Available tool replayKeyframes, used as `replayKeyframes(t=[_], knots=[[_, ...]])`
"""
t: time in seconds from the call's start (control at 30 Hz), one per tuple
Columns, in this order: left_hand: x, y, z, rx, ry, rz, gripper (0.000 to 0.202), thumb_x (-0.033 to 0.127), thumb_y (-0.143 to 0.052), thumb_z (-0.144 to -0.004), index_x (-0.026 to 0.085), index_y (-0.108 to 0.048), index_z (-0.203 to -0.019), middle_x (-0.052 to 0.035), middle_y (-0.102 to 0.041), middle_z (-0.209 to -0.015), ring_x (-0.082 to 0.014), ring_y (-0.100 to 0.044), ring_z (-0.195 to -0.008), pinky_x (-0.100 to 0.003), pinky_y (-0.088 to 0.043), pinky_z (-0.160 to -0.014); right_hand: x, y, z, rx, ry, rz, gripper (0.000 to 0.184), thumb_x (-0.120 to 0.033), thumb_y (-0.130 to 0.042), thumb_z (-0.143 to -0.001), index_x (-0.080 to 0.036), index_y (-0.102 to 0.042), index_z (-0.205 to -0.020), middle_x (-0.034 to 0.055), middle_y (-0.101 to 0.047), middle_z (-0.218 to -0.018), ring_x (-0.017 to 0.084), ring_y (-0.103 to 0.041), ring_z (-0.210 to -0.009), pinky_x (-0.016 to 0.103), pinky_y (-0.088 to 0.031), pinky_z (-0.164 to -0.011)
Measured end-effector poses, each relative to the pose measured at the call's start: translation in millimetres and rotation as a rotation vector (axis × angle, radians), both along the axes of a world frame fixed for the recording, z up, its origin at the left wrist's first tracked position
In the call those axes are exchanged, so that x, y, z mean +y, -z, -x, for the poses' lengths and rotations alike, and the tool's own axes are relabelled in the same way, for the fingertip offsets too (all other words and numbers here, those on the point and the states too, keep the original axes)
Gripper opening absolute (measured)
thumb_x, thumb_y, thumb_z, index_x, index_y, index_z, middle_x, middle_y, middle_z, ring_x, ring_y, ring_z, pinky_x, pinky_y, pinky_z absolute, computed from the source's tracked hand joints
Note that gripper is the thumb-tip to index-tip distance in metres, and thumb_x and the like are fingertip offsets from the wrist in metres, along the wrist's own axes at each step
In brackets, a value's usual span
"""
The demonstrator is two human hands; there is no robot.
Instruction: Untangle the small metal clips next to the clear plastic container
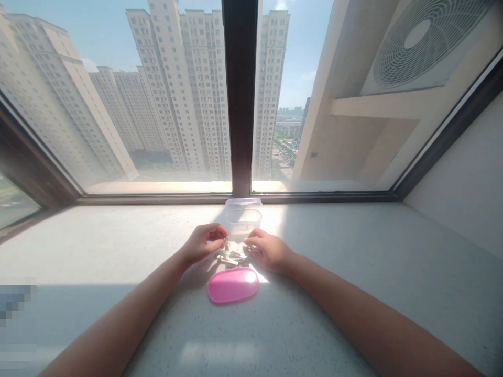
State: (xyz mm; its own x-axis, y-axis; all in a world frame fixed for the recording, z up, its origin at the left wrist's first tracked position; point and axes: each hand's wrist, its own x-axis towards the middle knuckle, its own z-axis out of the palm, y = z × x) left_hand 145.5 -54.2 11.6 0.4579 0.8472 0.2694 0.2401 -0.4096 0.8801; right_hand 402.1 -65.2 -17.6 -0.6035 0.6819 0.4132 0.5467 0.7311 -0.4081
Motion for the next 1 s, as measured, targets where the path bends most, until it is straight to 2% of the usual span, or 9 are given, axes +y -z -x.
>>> replayKeyframes(t=[0.13,0.3,0.53,0.63,0.73,0.83,0.9,1.0], knots=[[-0.1,-2.3,-1.3,0.053,-0.012,-0.070,0.014,0.016,-0.064,-0.078,0.014,-0.061,-0.091,-0.0032,-0.065,-0.075,-0.0156,-0.063,-0.067,-0.030,-0.051,-0.067,-0.8,-1.3,-0.5,-0.067,-0.018,-0.035,0.031,-0.013,-0.059,-0.083,-0.020,-0.064,-0.113,0.0092,-0.064,-0.113,0.020,-0.064,-0.094,0.028,-0.050,-0.080],[2.7,-0.2,-2.4,0.063,-0.005,-0.125,0.026,0.023,-0.074,-0.075,0.015,-0.056,-0.091,0.0005,-0.057,-0.073,-0.0120,-0.053,-0.062,-0.026,-0.046,-0.061,-0.8,-3.1,-0.3,-0.076,-0.035,-0.033,0.026,-0.012,-0.057,-0.084,-0.020,-0.065,-0.108,0.0081,-0.067,-0.104,0.019,-0.065,-0.089,0.027,-0.050,-0.076],[3.7,1.7,-1.7,0.078,-0.001,-0.200,0.016,0.020,-0.064,-0.082,0.016,-0.054,-0.093,-0.0004,-0.055,-0.079,-0.0127,-0.053,-0.069,-0.029,-0.048,-0.069,-1.9,-3.2,-0.8,-0.026,-0.064,-0.050,0.046,-0.008,-0.055,-0.079,-0.017,-0.057,-0.123,0.0090,-0.064,-0.103,0.018,-0.062,-0.085,0.027,-0.050,-0.076],[2.4,0.7,-2.1,0.067,0.002,-0.159,0.014,0.020,-0.062,-0.083,0.017,-0.052,-0.093,-0.0002,-0.054,-0.081,-0.0117,-0.053,-0.068,-0.026,-0.047,-0.064,-2.6,-3.0,-0.8,-0.048,-0.074,-0.113,0.046,-0.007,-0.054,-0.077,-0.017,-0.058,-0.122,0.0094,-0.063,-0.101,0.017,-0.060,-0.078,0.026,-0.049,-0.070],[1.0,0.5,-2.8,0.046,0.012,-0.052,0.016,0.023,-0.062,-0.084,0.018,-0.050,-0.092,0.0005,-0.052,-0.080,-0.0122,-0.055,-0.068,-0.023,-0.047,-0.056,-2.5,-2.6,-1.1,-0.071,-0.071,-0.162,0.045,-0.005,-0.053,-0.077,-0.016,-0.060,-0.120,0.0093,-0.061,-0.097,0.016,-0.058,-0.072,0.026,-0.047,-0.064],[0.1,1.1,-3.3,-0.001,0.031,0.060,0.019,0.027,-0.063,-0.084,0.019,-0.048,-0.094,0.0018,-0.050,-0.079,-0.0127,-0.058,-0.065,-0.020,-0.047,-0.047,-2.1,-2.5,-1.5,-0.072,-0.077,-0.176,0.036,-0.005,-0.053,-0.077,-0.018,-0.065,-0.109,0.0077,-0.060,-0.094,0.014,-0.055,-0.066,0.024,-0.045,-0.062],[-0.3,1.5,-3.7,-0.024,0.048,0.095,0.020,0.027,-0.063,-0.084,0.020,-0.048,-0.096,0.0018,-0.049,-0.082,-0.0126,-0.059,-0.065,-0.019,-0.047,-0.045,-2.3,-3.3,-1.6,-0.050,-0.101,-0.182,0.030,-0.006,-0.054,-0.078,-0.019,-0.067,-0.102,0.0075,-0.060,-0.094,0.014,-0.054,-0.066,0.024,-0.045,-0.061],[-0.3,2.0,-4.4,-0.057,0.068,0.114,0.029,0.025,-0.065,-0.083,0.022,-0.047,-0.106,0.0013,-0.049,-0.087,-0.0131,-0.060,-0.068,-0.019,-0.049,-0.045,-3.3,-5.9,-1.2,0.024,-0.129,-0.202,0.026,-0.009,-0.053,-0.084,-0.019,-0.067,-0.103,0.0075,-0.060,-0.094,0.015,-0.055,-0.070,0.025,-0.045,-0.063]])
